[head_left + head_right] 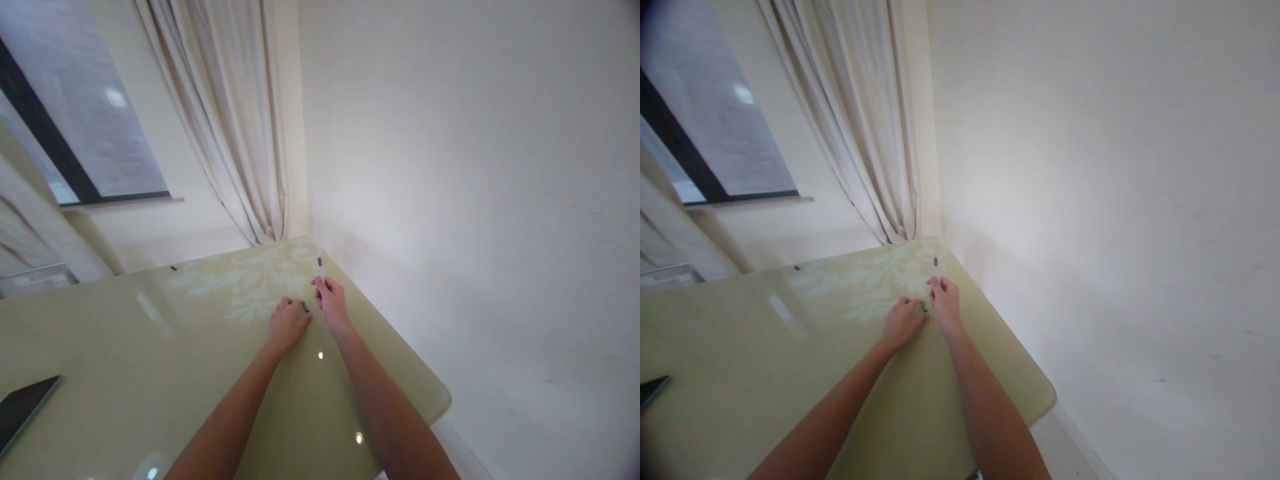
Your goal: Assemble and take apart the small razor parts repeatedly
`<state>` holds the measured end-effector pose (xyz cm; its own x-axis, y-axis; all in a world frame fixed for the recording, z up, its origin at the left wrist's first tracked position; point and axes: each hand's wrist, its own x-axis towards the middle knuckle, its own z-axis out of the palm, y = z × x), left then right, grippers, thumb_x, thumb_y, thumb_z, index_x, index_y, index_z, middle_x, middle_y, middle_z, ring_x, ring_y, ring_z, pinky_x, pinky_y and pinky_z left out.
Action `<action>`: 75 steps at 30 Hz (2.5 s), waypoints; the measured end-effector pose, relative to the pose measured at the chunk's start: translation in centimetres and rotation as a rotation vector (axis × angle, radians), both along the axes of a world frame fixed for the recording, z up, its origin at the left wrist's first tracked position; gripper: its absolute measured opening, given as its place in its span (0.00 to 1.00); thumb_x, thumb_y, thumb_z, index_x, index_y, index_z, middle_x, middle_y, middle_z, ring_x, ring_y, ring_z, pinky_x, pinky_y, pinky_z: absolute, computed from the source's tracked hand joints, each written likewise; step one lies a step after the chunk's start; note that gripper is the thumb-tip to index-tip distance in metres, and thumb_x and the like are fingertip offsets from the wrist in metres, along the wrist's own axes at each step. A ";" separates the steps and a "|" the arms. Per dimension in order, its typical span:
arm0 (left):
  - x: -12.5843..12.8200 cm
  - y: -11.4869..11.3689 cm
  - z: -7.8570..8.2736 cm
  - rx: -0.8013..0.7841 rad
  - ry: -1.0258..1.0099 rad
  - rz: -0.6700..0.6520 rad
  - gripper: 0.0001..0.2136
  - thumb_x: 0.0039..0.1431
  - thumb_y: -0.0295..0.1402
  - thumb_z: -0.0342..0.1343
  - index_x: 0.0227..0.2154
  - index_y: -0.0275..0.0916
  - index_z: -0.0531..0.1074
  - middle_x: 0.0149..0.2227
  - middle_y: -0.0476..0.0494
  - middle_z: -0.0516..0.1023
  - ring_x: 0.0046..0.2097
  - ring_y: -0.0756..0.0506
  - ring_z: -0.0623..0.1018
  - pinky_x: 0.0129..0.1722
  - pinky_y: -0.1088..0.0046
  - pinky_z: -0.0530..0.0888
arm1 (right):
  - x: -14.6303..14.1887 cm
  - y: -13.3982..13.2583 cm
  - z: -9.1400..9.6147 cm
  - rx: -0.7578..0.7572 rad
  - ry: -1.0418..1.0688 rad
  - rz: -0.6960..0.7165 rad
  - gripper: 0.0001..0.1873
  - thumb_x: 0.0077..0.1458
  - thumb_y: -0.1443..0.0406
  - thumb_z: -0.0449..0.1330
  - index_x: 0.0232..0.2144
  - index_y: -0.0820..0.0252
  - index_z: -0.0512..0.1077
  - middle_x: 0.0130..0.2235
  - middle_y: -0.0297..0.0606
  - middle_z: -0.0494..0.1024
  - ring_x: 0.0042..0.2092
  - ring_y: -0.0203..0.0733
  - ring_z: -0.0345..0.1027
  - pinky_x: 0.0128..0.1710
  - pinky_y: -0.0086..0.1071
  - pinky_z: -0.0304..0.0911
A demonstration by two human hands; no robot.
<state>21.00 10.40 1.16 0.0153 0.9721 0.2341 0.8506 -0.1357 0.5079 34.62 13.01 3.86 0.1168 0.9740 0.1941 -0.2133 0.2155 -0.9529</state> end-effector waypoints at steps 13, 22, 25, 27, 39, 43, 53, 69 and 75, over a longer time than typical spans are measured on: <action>-1.6 -0.3 -0.1 -0.099 0.045 -0.080 0.24 0.63 0.37 0.59 0.62 0.41 0.71 0.53 0.35 0.77 0.53 0.38 0.78 0.53 0.63 0.72 | -0.9 -0.7 0.6 0.007 -0.015 -0.086 0.21 0.56 0.46 0.60 0.30 0.59 0.73 0.22 0.26 0.62 0.21 0.32 0.53 0.20 0.28 0.47; 0.4 1.6 0.6 -0.135 0.060 -0.197 0.10 0.64 0.31 0.56 0.45 0.45 0.79 0.48 0.41 0.78 0.51 0.40 0.78 0.52 0.62 0.70 | -0.1 0.2 -0.2 -0.042 -0.022 -0.148 0.23 0.55 0.45 0.60 0.29 0.58 0.72 0.21 0.26 0.62 0.21 0.33 0.53 0.20 0.28 0.47; -1.4 0.2 0.8 -0.103 0.053 -0.233 0.08 0.63 0.28 0.55 0.40 0.41 0.78 0.42 0.41 0.79 0.47 0.42 0.78 0.49 0.66 0.71 | -0.2 0.2 -0.3 -0.038 -0.011 -0.130 0.22 0.54 0.46 0.60 0.29 0.59 0.72 0.20 0.25 0.60 0.20 0.32 0.50 0.19 0.28 0.45; -3.3 -1.4 0.8 -0.085 0.046 -0.230 0.08 0.62 0.27 0.53 0.38 0.41 0.77 0.40 0.41 0.79 0.46 0.41 0.78 0.48 0.65 0.71 | -0.4 -0.1 -0.2 -0.032 -0.027 -0.117 0.22 0.55 0.46 0.60 0.29 0.59 0.73 0.20 0.25 0.60 0.20 0.32 0.50 0.19 0.28 0.44; -12.7 -11.8 -0.5 0.108 -0.412 0.022 0.11 0.62 0.46 0.60 0.35 0.45 0.78 0.34 0.46 0.81 0.37 0.41 0.78 0.39 0.66 0.71 | -6.1 -5.6 -0.4 -0.189 -0.116 0.427 0.20 0.55 0.49 0.65 0.30 0.61 0.75 0.23 0.27 0.64 0.20 0.28 0.49 0.18 0.27 0.40; -12.7 -13.0 0.7 0.371 -0.420 0.089 0.10 0.57 0.46 0.67 0.31 0.46 0.78 0.31 0.49 0.80 0.36 0.42 0.76 0.40 0.66 0.70 | -7.5 -8.1 -0.6 -0.289 -0.132 0.683 0.18 0.52 0.51 0.70 0.30 0.61 0.78 0.22 0.26 0.64 0.19 0.27 0.47 0.18 0.28 0.38; -11.6 -14.7 2.8 0.641 -0.513 -0.142 0.05 0.59 0.30 0.69 0.31 0.45 0.78 0.26 0.51 0.80 0.30 0.46 0.75 0.31 0.70 0.71 | -7.4 -9.7 -0.8 -0.401 0.187 1.121 0.22 0.52 0.52 0.73 0.38 0.65 0.80 0.19 0.22 0.62 0.18 0.24 0.39 0.19 0.29 0.33; -11.0 -14.4 2.6 0.318 -0.943 -0.072 0.08 0.55 0.37 0.71 0.32 0.43 0.78 0.33 0.49 0.74 0.35 0.48 0.73 0.35 0.74 0.71 | -6.6 -9.7 0.4 -0.149 0.094 0.919 0.25 0.39 0.58 0.80 0.37 0.60 0.77 0.27 0.26 0.68 0.25 0.28 0.53 0.23 0.26 0.44; -10.6 -14.5 2.2 -0.122 -1.099 -0.049 0.16 0.58 0.49 0.67 0.31 0.39 0.78 0.27 0.51 0.70 0.31 0.49 0.67 0.32 0.75 0.65 | -5.4 -9.0 1.2 0.119 -0.196 0.716 0.28 0.36 0.59 0.82 0.38 0.59 0.76 0.22 0.19 0.54 0.24 0.29 0.42 0.23 0.28 0.37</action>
